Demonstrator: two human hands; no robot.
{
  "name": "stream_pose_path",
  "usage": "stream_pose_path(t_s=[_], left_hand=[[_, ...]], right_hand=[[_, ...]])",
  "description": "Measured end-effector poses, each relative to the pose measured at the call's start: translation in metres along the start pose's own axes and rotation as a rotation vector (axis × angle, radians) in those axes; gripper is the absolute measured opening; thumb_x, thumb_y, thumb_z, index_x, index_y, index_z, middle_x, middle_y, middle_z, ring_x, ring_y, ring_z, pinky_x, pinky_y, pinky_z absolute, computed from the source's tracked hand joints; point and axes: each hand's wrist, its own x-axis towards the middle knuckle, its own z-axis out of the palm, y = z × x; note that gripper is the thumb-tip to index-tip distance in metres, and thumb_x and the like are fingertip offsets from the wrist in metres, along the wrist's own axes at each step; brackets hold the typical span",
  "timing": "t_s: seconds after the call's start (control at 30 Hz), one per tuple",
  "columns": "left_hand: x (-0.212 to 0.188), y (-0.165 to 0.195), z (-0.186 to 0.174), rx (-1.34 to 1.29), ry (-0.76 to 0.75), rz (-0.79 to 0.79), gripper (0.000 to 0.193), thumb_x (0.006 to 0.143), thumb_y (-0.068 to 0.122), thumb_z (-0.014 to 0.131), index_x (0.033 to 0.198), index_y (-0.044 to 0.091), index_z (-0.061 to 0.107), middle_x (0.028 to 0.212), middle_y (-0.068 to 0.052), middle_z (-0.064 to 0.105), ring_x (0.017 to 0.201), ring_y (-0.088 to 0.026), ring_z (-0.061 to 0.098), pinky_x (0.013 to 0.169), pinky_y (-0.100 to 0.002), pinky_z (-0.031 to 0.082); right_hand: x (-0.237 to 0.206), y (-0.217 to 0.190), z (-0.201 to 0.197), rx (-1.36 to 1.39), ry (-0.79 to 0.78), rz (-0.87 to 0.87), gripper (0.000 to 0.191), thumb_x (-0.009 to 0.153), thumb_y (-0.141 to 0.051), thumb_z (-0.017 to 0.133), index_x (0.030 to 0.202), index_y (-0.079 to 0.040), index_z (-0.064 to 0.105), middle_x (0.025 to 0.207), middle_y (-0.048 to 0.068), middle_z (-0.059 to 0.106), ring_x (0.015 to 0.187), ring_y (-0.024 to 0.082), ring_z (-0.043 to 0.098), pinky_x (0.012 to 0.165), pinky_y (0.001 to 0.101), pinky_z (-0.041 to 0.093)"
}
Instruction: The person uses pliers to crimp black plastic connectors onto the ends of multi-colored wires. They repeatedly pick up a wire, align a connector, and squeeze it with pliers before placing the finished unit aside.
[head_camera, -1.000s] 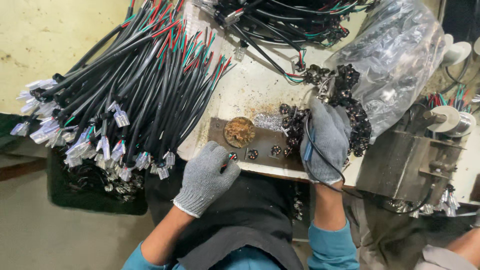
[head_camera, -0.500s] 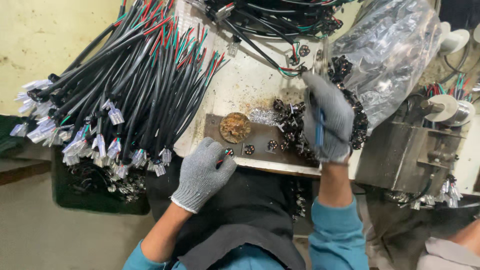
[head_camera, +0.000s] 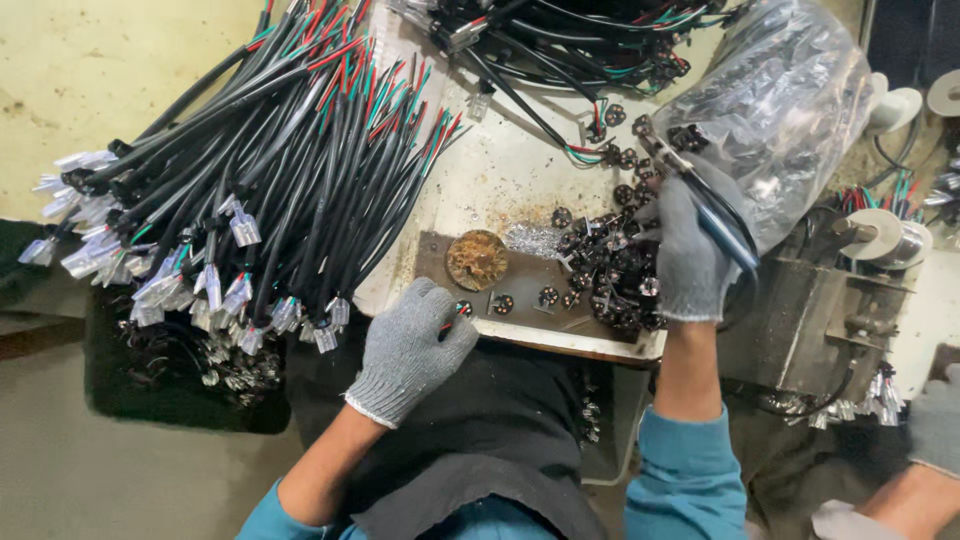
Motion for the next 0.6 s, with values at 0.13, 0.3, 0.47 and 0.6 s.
stream_pose_path(t_s=[0.13, 0.3, 0.47, 0.6], left_hand=[[0.001, 0.002, -0.002, -0.003, -0.018, 0.024, 0.027, 0.081, 0.025, 0.075, 0.076, 0.007, 0.054, 0.077, -0.012, 0.053, 0.070, -0.034, 0.059, 0.059, -0.046, 0.047], [0.000, 0.003, -0.002, -0.004, 0.019, 0.015, 0.023, 0.082, 0.022, 0.073, 0.076, 0.008, 0.055, 0.077, -0.012, 0.053, 0.070, -0.034, 0.059, 0.060, -0.046, 0.046], [0.001, 0.001, -0.001, -0.018, -0.003, 0.012, 0.024, 0.081, 0.022, 0.074, 0.075, 0.008, 0.055, 0.077, -0.012, 0.054, 0.069, -0.034, 0.059, 0.059, -0.046, 0.047], [0.000, 0.000, 0.000, -0.044, 0.014, 0.027, 0.022, 0.081, 0.021, 0.073, 0.077, 0.009, 0.056, 0.078, -0.011, 0.054, 0.070, -0.033, 0.059, 0.060, -0.045, 0.047]], right_hand=[[0.026, 0.020, 0.007, -0.156, -0.065, -0.151, 0.032, 0.102, -0.018, 0.070, 0.129, 0.000, 0.068, 0.114, 0.015, 0.076, 0.102, 0.021, 0.074, 0.091, 0.0318, 0.058], [0.033, 0.025, 0.002, -0.418, -0.122, -0.332, 0.030, 0.104, -0.017, 0.072, 0.127, 0.001, 0.072, 0.123, 0.015, 0.076, 0.113, 0.022, 0.072, 0.101, 0.0346, 0.054], [0.014, 0.003, -0.011, -0.371, -0.097, 0.012, 0.032, 0.095, -0.021, 0.070, 0.122, -0.004, 0.076, 0.104, 0.011, 0.079, 0.087, 0.017, 0.073, 0.083, 0.0308, 0.057], [-0.005, -0.021, -0.016, -0.030, -0.035, 0.082, 0.031, 0.100, -0.018, 0.065, 0.127, -0.005, 0.073, 0.102, 0.015, 0.075, 0.073, 0.016, 0.067, 0.063, 0.0274, 0.055]])
